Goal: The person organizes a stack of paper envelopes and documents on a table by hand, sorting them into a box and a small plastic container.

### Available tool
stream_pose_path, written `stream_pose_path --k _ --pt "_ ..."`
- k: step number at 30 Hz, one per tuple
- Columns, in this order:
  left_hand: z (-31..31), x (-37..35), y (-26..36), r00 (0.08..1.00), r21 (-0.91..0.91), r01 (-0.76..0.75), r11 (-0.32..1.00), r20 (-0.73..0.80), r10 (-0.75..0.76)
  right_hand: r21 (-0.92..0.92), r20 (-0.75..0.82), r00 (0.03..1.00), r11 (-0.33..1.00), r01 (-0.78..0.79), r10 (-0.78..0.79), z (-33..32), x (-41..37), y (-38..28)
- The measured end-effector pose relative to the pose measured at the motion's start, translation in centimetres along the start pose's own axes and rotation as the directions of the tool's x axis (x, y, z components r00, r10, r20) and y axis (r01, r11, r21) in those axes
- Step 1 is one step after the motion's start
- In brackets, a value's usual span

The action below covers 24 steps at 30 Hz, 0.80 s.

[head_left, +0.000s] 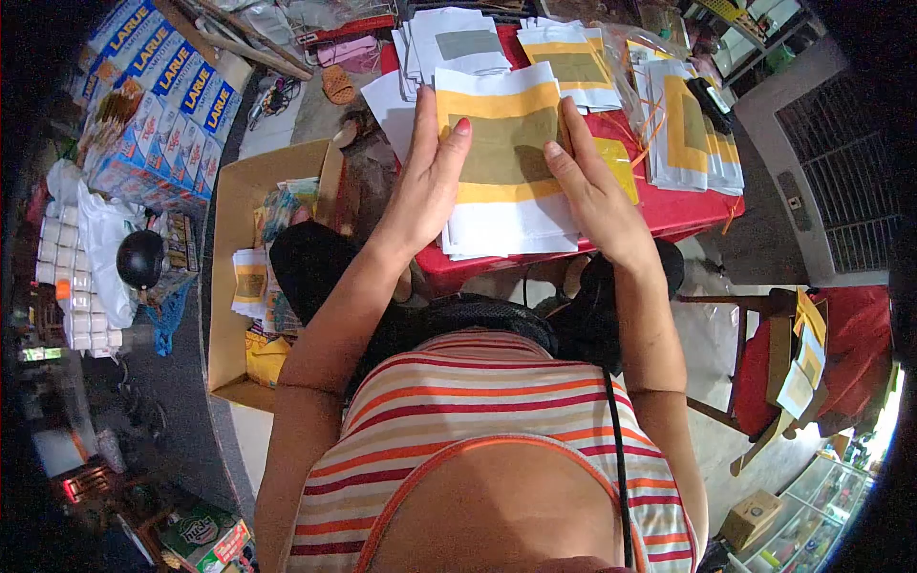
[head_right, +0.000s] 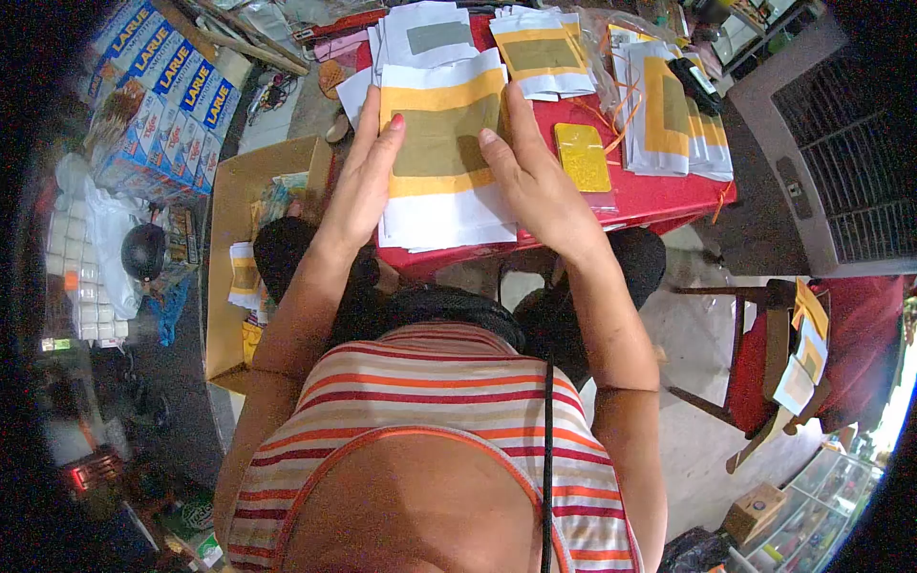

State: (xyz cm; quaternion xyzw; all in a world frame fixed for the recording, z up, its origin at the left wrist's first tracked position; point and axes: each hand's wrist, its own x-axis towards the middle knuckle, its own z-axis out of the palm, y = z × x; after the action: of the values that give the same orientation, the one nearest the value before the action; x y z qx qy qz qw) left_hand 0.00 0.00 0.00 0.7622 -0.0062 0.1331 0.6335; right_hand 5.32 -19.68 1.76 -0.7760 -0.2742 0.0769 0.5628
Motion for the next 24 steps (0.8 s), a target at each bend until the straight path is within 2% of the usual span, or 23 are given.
stream_pose_path --k 2,5,6,8,10,11,12,13,15,16,17,18,19,20,21,22,23,24 --pt "-0.2 0.0 -0.3 1.0 -0.063 -0.019 0.998 0.006 0.02 -0.038 0.032 0.999 0.999 0.025 -0.024 0.0 0.3 0.0" --pt "0.4 -0.3 -0.4 1.0 -0.061 0.0 0.998 -0.01 0.0 -0.016 0.076 0.997 1.0 0.023 -0.021 -0.7 0.8 1.6" --pt "0.5 -0.4 -0.6 1.0 -0.062 0.008 0.998 -0.008 -0.009 0.054 0.079 0.997 0.999 0.004 -0.008 -0.4 1.0 2.4" --pt "0.5 -0.4 -1.3 0.998 -0.017 -0.013 1.0 -0.054 0.012 0.05 0.076 0.997 0.998 0.027 -0.03 -0.4 1.3 3.3" --pt "0.3 -0.3 -0.7 0.999 -0.03 -0.033 0.999 -0.038 0.032 0.044 0.074 0.996 0.998 0.046 -0.049 -0.6 0.9 2.5" --pt "0.0 0.1 -0.2 0.997 -0.042 -0.069 0.997 -0.024 0.068 -0.087 0.029 0.997 0.993 0.075 -0.073 -1.3 0.6 1.3" --pt "-0.5 0.7 0.3 0.992 0.078 -0.047 0.996 -0.113 0.056 -0.218 -0.011 0.995 0.971 0.098 -0.103 -2.2 0.2 -0.2" --pt "-1.4 1.9 0.3 0.992 0.076 -0.04 0.996 -0.113 0.049 -0.346 -0.045 0.99 0.932 0.113 -0.136 -3.0 -0.2 -1.6" --pt "-3.0 4.8 0.2 0.944 0.35 -0.231 0.908 -0.146 0.296 -0.359 -0.084 0.981 0.924 0.132 -0.173 -4.7 -1.5 -4.6" --pt "-3.3 5.6 1.3 0.944 0.349 -0.227 0.909 -0.15 0.293 -0.374 -0.124 0.969 0.915 0.154 -0.214 -5.2 -2.4 -6.1" --pt "-3.5 6.4 2.8 0.961 0.394 -0.239 0.888 -0.034 0.274 -0.376 -0.119 0.969 0.913 0.156 -0.214 -5.4 -3.8 -8.0" --pt "-3.7 7.2 4.0 0.965 0.437 -0.261 0.861 0.081 0.251 -0.331 0.003 0.984 0.929 0.167 -0.176 -5.6 -5.5 -9.8" --pt "-3.6 7.6 4.7 0.963 0.437 -0.264 0.86 0.08 0.256 -0.285 0.127 0.982 0.943 0.171 -0.14 -5.6 -6.3 -10.6" --pt "-3.1 7.9 5.2 0.947 0.543 -0.321 0.776 0.192 0.257 -0.234 0.376 0.904 0.923 0.306 -0.204 -5.4 -6.1 -10.2" --pt "-2.6 8.2 5.5 0.922 0.63 -0.383 0.676 0.302 0.24 -0.151 0.597 0.76 0.895 0.42 -0.256 -4.9 -5.8 -9.4" --pt "-2.2 8.8 4.6 0.921 0.629 -0.386 0.675 0.302 0.245 -0.14 0.743 0.649 0.911 0.389 -0.163 -4.0 -5.5 -8.7" --pt "-1.8 9.6 2.9 0.928 0.729 -0.369 0.576 0.317 0.193 -0.137 0.858 0.51 0.924 0.356 -0.069 -2.8 -5.1 -8.0" --pt "-1.4 10.0 1.8 0.936 0.814 -0.351 0.463 0.325 0.139 -0.192 0.905 0.424 0.927 0.324 0.039 -1.8 -4.4 -7.4"
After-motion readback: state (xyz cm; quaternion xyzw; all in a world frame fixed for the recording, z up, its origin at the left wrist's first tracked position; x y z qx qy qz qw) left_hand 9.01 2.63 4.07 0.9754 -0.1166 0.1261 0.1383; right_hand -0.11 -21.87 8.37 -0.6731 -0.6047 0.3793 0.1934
